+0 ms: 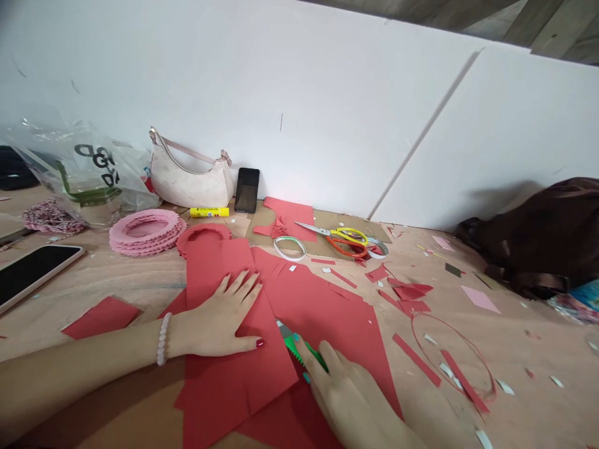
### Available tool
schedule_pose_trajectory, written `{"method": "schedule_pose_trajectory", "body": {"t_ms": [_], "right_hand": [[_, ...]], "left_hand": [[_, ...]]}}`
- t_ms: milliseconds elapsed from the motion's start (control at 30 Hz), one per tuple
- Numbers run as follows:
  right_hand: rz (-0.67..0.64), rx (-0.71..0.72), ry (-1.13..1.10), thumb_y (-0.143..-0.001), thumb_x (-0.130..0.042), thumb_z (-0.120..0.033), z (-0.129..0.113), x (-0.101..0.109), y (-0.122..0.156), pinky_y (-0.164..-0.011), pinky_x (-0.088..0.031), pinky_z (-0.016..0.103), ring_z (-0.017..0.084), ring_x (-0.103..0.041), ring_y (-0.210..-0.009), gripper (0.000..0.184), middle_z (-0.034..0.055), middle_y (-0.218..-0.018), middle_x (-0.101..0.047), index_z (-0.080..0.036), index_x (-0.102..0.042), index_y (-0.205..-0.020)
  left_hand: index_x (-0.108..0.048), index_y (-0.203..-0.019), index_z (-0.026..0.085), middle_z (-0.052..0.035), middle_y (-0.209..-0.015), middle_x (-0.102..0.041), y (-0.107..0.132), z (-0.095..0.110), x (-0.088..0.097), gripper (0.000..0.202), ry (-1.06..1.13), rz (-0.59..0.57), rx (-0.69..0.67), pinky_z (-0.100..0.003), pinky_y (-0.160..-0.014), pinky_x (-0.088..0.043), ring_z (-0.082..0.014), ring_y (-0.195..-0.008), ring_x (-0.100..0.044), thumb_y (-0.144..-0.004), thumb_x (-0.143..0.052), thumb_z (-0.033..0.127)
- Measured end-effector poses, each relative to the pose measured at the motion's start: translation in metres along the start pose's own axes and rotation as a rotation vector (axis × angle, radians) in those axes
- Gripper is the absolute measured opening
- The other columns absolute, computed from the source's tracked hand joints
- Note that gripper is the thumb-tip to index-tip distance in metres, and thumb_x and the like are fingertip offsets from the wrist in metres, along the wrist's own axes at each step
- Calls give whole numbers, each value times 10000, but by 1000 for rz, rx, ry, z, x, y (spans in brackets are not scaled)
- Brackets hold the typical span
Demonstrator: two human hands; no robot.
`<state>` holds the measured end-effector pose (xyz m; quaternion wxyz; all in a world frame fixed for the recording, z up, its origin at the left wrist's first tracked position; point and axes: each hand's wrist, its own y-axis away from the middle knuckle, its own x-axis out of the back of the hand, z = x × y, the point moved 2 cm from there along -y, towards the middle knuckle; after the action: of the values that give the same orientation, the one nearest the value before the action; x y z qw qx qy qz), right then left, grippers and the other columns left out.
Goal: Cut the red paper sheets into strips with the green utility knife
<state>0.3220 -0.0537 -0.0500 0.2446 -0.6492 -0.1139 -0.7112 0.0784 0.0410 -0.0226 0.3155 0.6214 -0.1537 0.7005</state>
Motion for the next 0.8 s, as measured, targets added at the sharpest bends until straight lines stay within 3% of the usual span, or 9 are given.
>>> {"method": "schedule_pose_trajectory", "body": {"t_ms": [267, 500, 633, 800], "right_hand": [[25, -1, 33, -834, -371, -57, 4, -2, 3, -518, -437, 241, 168, -609, -632, 624, 10, -795, -588, -313, -355, -1403], [40, 87, 57, -814, -316, -42, -5, 8, -18, -443, -398, 237, 136, -547, -488, 594, 3, -756, -566, -220, -369, -1378], [42, 17, 52, -809, -338, -50, -2, 1, -9, -453, -415, 243, 142, -536, -493, 662, 7, -778, -564, -287, -314, -1427], [44, 3, 35, -806, -360, -63, -3, -5, 2, -522, -477, 269, 190, -609, -640, 712, 34, -859, -591, -332, -241, -1455]], "left_hand": [[-145, -1493, 39, -212, -1534, -10, 1, 1, 1, 1027, 33, -11, -15, -597, -1101, -55, -408, -1401, 39, -800, -369, 763], [-179, -1486, 47, -216, -1535, -30, 1, 2, 3, 1017, 35, 11, -38, -591, -1102, -70, -410, -1403, 18, -796, -372, 769], [-182, -1485, 55, -216, -1536, -52, 3, 4, -1, 1004, 39, 38, -69, -610, -1094, -52, -410, -1405, 2, -800, -371, 765], [-173, -1487, 50, -213, -1539, -48, 5, 8, -8, 1020, 54, 96, -113, -609, -1096, -34, -401, -1408, 20, -801, -326, 789]]}}
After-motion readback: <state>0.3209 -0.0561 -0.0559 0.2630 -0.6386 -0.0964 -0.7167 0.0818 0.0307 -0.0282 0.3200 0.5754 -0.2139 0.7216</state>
